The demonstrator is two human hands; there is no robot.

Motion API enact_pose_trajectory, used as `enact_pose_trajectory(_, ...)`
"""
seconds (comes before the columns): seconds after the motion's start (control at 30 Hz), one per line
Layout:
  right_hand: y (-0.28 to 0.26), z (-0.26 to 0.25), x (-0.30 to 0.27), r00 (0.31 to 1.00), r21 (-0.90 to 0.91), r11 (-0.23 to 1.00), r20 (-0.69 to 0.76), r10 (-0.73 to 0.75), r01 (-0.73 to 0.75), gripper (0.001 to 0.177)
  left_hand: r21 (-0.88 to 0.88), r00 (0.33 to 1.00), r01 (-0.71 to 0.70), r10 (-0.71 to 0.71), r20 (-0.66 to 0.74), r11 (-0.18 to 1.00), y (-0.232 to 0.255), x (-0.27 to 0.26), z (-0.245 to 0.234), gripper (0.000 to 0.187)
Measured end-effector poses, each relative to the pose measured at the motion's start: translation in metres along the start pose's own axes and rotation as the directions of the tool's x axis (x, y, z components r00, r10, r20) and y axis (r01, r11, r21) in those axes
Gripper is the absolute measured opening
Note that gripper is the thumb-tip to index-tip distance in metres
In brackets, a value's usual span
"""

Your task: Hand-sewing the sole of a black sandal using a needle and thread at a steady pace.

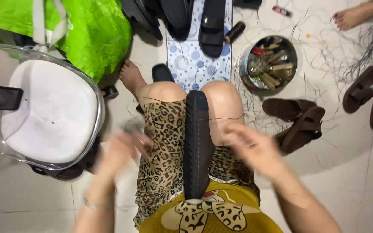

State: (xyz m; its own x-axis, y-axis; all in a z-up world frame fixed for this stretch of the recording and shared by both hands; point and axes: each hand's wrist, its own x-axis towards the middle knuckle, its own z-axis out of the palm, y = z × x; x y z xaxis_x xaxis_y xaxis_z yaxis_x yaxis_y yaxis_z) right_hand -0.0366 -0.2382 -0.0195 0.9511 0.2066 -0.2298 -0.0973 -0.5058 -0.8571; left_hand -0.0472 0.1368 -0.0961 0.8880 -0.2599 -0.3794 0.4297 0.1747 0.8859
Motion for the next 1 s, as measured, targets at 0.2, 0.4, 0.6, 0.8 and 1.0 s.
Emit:
enact_pose_trajectory(0.2, -0.039, 0.051, -0.004, 0.993, -0.111, 0.992, 0.102, 0.067, -0.055, 0.028, 0.85, 0.921, 0.062, -0.358, 0.153, 0.523, 0.051, -0.053, 0.129, 0.054)
enact_pose_trajectory(0.4, -0.035, 0.061, -0.008, 0.973, -0.138, 0.975, -0.126, -0.192, 0.175, 0.024, 0.854, 0.983, -0.184, 0.079, 0.167, 0.487, -0.004, -0.042, 0.133, 0.098)
enact_pose_trajectory(0.6, 0.007, 0.078, -0.031, 0.984, -0.189, 0.969, -0.054, -0.17, 0.157, 0.04, 0.879, 0.952, 0.022, -0.278, 0.127, 0.476, -0.05, -0.043, 0.138, 0.05)
enact_pose_trajectory(0.8, 0.007, 0.015, -0.019, 0.983, 0.079, 0.996, -0.182, -0.021, 0.036, 0.06, 0.86, 0.963, -0.061, -0.195, 0.184, 0.507, -0.026, -0.047, 0.125, 0.064)
enact_pose_trajectory(1.0, -0.019, -0.03, 0.0, 0.919, -0.405, 0.846, -0.038, -0.393, 0.345, 0.039, 0.611, 0.749, -0.553, 0.659, 0.067, 0.567, 0.043, -0.002, 0.09, 0.026)
